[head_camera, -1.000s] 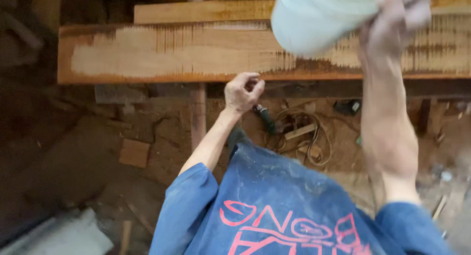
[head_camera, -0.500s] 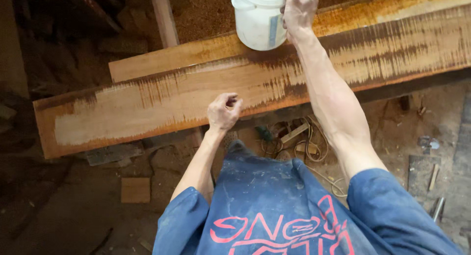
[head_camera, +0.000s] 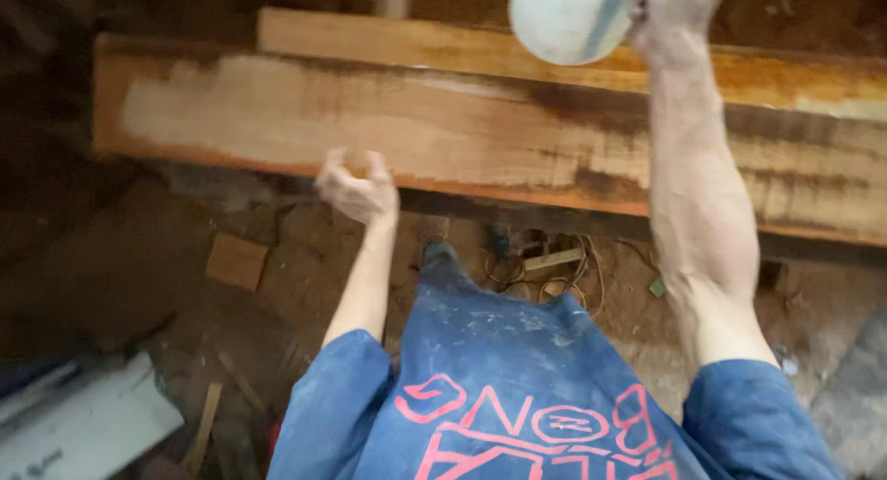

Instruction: The person applies a white paste-like substance from a bucket onto a long wooden plank using a putty knife. They repeatedly dip the tool into the bucket and spread the substance along the length of the plank in a workshop setting.

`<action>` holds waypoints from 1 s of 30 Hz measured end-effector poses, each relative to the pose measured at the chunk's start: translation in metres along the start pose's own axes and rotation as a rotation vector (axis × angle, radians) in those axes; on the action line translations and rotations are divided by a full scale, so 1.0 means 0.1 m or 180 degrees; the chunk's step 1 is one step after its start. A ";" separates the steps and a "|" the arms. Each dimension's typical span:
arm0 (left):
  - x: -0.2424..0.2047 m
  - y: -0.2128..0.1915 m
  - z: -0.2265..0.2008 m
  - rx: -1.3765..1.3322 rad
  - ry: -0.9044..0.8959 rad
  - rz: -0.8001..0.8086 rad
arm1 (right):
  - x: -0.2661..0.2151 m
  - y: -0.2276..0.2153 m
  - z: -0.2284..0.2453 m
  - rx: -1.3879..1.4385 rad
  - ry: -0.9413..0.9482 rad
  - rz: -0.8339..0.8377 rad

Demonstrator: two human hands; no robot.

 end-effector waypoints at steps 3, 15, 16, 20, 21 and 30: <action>0.37 0.20 1.14 -0.0381 -0.2845 -0.0050 | 0.03 0.29 0.10 0.0423 -0.0177 0.0213; 0.17 0.84 1.89 -0.2549 -0.3981 0.1089 | 0.18 2.15 -0.19 0.0794 0.0138 0.0556; 0.22 0.68 1.89 -0.2615 -0.3985 0.0979 | 0.24 2.41 -0.10 0.0741 0.0077 0.0746; -0.07 0.23 1.92 -0.3040 -0.3969 0.0785 | -0.04 2.80 -0.15 0.0590 0.0344 0.1000; -0.11 0.20 1.92 -0.3183 -0.4012 0.0767 | -0.10 2.87 -0.18 0.0469 0.0450 0.1100; -0.25 0.08 2.04 -0.2384 -0.3413 0.0894 | -0.80 2.36 -0.31 0.0018 0.1371 0.1342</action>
Point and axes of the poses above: each hand's wrist, its own x-axis towards the middle knuckle, its own y-axis out of the palm, z = x × y, the point moved 4 cm from there along x, towards the middle knuckle, and after that the axes turned 9 degrees about z, right-handed, at the moved point
